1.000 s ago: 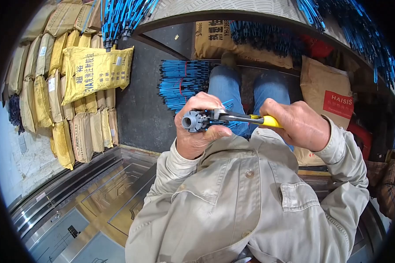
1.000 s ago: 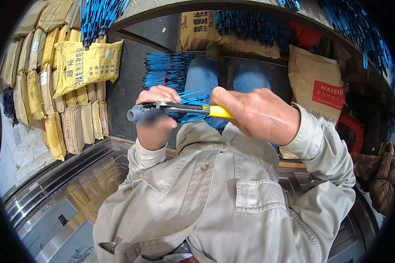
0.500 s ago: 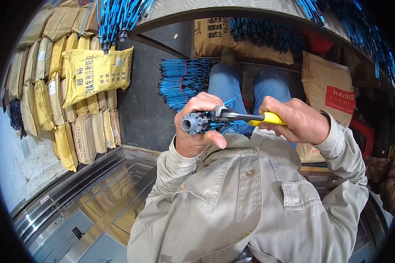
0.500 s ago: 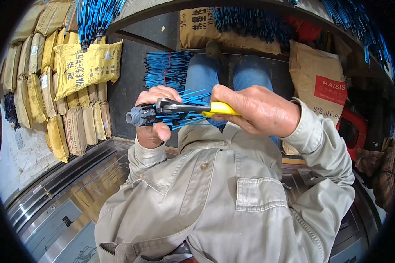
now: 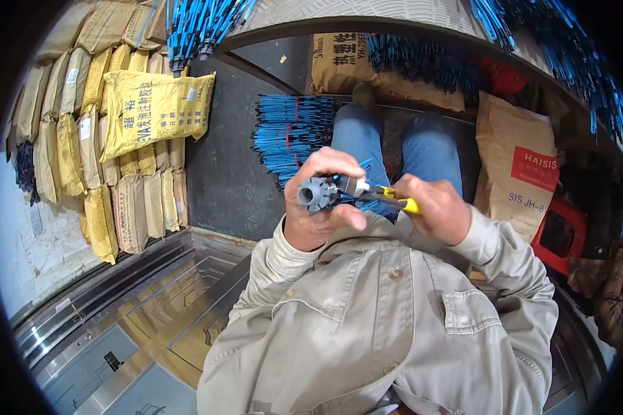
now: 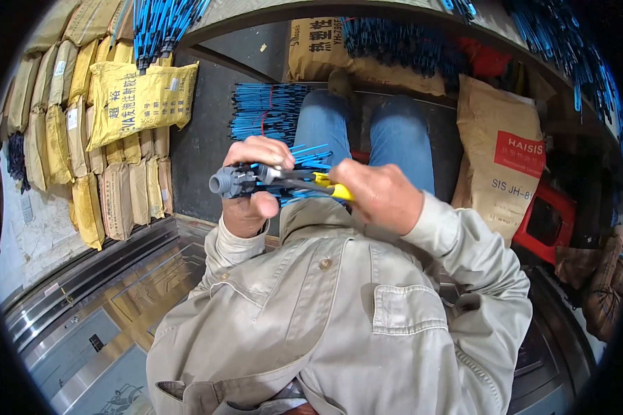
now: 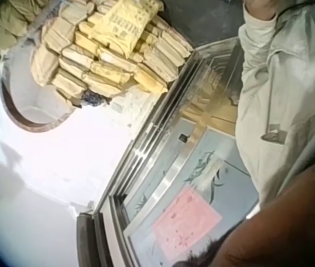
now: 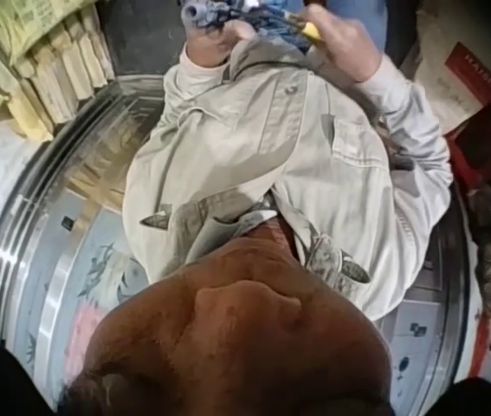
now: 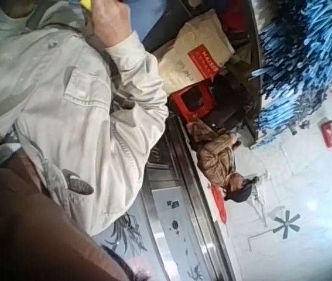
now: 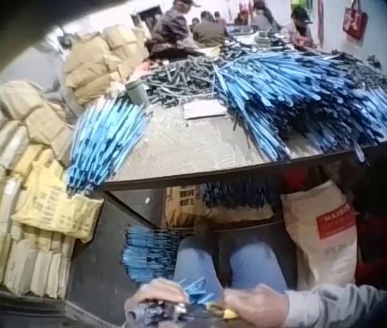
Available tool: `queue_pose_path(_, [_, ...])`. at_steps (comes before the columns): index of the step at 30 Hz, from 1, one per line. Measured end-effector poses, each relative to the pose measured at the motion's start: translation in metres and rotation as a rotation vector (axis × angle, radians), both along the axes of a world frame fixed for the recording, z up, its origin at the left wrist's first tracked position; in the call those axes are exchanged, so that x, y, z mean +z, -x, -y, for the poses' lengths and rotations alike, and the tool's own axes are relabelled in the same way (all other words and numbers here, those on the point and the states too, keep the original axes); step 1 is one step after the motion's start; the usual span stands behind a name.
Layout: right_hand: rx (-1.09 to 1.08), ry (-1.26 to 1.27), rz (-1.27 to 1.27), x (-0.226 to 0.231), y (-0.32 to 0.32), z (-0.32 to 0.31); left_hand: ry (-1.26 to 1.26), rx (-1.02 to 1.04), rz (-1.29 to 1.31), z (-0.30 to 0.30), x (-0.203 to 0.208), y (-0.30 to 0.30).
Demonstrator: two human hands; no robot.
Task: The person assembles umbrella frames by threading wire through plastic ribs, fitting the ribs into slots on a central plastic hub, and twisting and trimming the wire using pliers.
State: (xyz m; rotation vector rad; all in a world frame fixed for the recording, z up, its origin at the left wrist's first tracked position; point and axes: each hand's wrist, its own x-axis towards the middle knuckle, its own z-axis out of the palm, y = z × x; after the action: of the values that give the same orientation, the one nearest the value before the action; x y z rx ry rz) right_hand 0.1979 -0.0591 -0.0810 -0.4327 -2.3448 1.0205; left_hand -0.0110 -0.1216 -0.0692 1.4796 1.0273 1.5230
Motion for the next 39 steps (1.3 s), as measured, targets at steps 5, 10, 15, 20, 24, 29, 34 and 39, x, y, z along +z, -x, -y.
queue_pose_path(5, [0.271, 0.366, 0.232, 0.068, -0.019, -0.054, 0.058, -0.109, 0.248, -0.003, 0.006, 0.003])
queue_pose_path(10, [0.379, 0.207, 0.430, 0.129, -0.020, -0.078, -0.030, -0.174, 0.081, -0.001, 0.017, 0.001])
queue_pose_path(15, [0.388, 0.036, 0.732, 0.156, -0.013, -0.084, -0.008, -0.194, -0.021, -0.003, 0.020, -0.004])
queue_pose_path(20, [0.387, 0.001, 0.771, 0.162, -0.009, -0.083, -0.020, -0.224, -0.080, -0.005, 0.021, -0.002])
queue_pose_path(24, [0.375, 0.007, 0.799, 0.158, -0.007, -0.080, 0.004, -0.257, -0.008, -0.008, 0.020, -0.002])
queue_pose_path(29, [0.290, 0.001, 0.579, 0.131, -0.006, -0.082, 0.021, -0.036, -0.043, -0.011, 0.018, 0.005])
queue_pose_path(34, [-0.408, -0.675, 0.438, 0.082, 0.014, -0.164, 0.012, 0.423, 0.246, -0.022, 0.025, 0.048])
queue_pose_path(39, [-0.606, -0.809, 0.728, 0.043, 0.042, -0.236, -0.111, 0.368, 0.797, 0.009, -0.001, 0.126])
